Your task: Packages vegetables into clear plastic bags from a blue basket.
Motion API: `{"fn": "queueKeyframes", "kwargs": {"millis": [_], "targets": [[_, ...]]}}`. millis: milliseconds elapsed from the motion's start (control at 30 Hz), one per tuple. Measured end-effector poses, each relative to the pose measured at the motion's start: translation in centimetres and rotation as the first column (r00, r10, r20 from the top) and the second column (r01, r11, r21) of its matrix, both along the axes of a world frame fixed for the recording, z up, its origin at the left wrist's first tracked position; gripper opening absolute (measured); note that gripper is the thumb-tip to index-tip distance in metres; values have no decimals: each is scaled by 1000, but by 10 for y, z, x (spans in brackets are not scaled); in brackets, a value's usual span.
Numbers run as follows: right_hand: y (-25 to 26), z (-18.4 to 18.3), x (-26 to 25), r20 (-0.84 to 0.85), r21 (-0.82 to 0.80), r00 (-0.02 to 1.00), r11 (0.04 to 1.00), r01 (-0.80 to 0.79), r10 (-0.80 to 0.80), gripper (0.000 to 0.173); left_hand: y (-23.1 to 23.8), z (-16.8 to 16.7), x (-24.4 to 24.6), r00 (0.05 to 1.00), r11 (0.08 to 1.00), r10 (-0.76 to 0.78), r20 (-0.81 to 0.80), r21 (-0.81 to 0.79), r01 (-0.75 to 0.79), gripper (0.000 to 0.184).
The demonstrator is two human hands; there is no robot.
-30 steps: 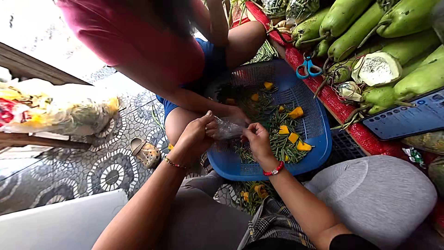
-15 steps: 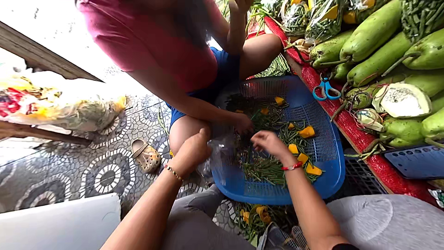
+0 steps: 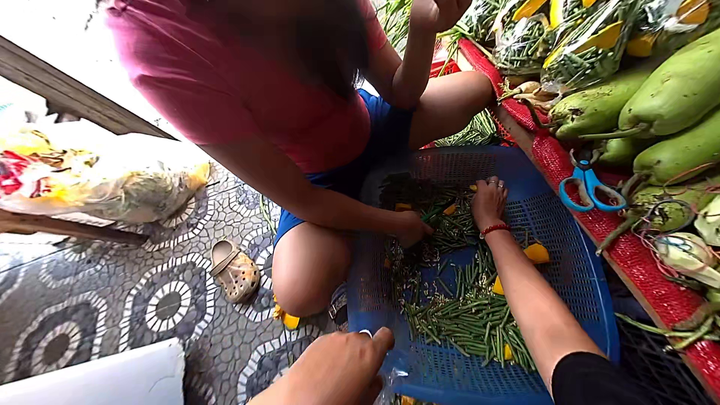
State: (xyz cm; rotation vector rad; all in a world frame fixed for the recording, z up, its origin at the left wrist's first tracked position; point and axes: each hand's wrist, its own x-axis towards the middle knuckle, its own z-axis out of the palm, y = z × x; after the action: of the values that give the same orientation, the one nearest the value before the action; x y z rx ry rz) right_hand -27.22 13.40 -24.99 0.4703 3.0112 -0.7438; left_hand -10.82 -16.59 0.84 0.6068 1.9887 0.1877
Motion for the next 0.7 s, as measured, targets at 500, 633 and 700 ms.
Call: {"fn": "queueKeyframes", "kwargs": {"millis": [500,633,700], "targets": [[-46,-15,20,135,-331,988,937,114,-73,38,2,-2,4,999,999,-24,29,-21,24,32],[-55,10,18,-37,-545,978,825,152,-205,36,4,-2,-1,996,999,-31,84,-17,33,33],[-66,17,9,-59,-531,998,848,-12,-23,32,8,-2,-1,992,999,-38,120,-16,41,34]]}}
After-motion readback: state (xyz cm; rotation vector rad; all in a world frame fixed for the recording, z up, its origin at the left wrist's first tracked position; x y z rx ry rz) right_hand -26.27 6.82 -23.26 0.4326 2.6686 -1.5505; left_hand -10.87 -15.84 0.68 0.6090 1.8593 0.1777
